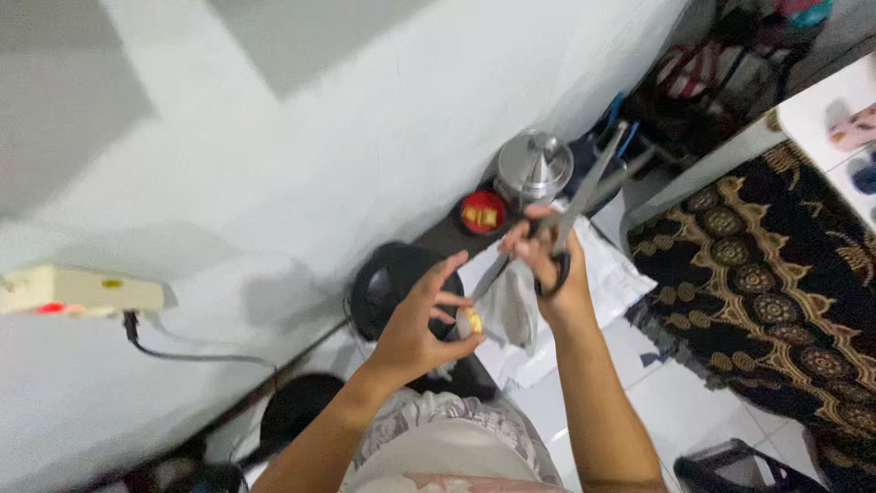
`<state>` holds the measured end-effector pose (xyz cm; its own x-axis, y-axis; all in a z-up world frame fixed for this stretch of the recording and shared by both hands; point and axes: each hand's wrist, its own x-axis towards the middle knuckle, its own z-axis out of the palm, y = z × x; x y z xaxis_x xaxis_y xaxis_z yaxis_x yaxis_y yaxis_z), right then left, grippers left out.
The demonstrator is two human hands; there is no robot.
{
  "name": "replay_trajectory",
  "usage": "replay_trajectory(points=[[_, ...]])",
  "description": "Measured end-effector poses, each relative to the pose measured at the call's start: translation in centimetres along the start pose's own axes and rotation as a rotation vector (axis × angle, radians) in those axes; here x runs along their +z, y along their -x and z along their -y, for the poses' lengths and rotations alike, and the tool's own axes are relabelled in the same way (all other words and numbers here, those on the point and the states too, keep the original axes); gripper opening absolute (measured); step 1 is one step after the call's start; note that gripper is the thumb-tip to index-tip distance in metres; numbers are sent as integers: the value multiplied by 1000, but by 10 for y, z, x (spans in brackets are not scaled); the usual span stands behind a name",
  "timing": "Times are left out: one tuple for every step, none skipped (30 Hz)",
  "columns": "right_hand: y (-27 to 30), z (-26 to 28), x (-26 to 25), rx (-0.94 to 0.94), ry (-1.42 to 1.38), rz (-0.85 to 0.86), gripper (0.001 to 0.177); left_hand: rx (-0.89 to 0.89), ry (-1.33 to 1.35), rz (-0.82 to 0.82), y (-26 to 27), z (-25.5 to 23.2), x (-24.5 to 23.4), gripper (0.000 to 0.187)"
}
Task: The person wraps a small rectangular object in white paper, folds the edges, and secures the package with a strip of tape. They use scissors to cut the tape and then smooth the paper around the object.
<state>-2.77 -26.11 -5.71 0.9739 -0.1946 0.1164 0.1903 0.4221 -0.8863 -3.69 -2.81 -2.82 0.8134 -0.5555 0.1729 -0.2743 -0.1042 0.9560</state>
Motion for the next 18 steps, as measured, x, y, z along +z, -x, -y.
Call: replay_trajectory(points=[[19,-6,-7,27,14,19,59,15,55,-24,0,3,7,109],[38,-10,-12,44,29,39,63,31,109,-48,3,5,15,112],[55,-12,-18,51,43,58,66,37,134,-59,2,6,24,114],[69,-13,-23,58,57,76,70,42,160,-69,1,7,33,115],[82,-15,-28,74,47,91,73,47,187,-76,1,8,42,117],[93,-17,-33,90,37,107,76,32,188,-58,0,10,52,117],[103,-20,-37,108,24,118,79,14,189,-38,2,12,60,117],[107,-25,-42,146,-42,109,77,-5,190,-17,3,14,68,117],[114,-29,-48,189,-103,87,75,7,210,-25,7,17,77,116],[122,-31,-53,231,-164,64,73,18,231,-32,9,19,85,116],[126,-30,-60,238,-158,65,71,39,254,-42,10,19,94,116],[130,-28,-65,246,-152,66,70,16,254,-70,14,17,101,114],[130,-25,-71,250,-139,78,69,2,254,-106,16,14,107,113],[132,-20,-76,234,-73,95,69,-11,253,-141,19,10,111,111],[133,-15,-81,217,-9,118,69,-22,190,-129,22,6,113,102],[138,-9,-85,200,55,141,69,-33,128,-117,25,2,113,93],[141,-4,-86,180,102,145,69,-36,61,-108,26,-3,111,84],[144,1,-86,160,149,149,69,-32,29,-80,27,-9,109,71]])
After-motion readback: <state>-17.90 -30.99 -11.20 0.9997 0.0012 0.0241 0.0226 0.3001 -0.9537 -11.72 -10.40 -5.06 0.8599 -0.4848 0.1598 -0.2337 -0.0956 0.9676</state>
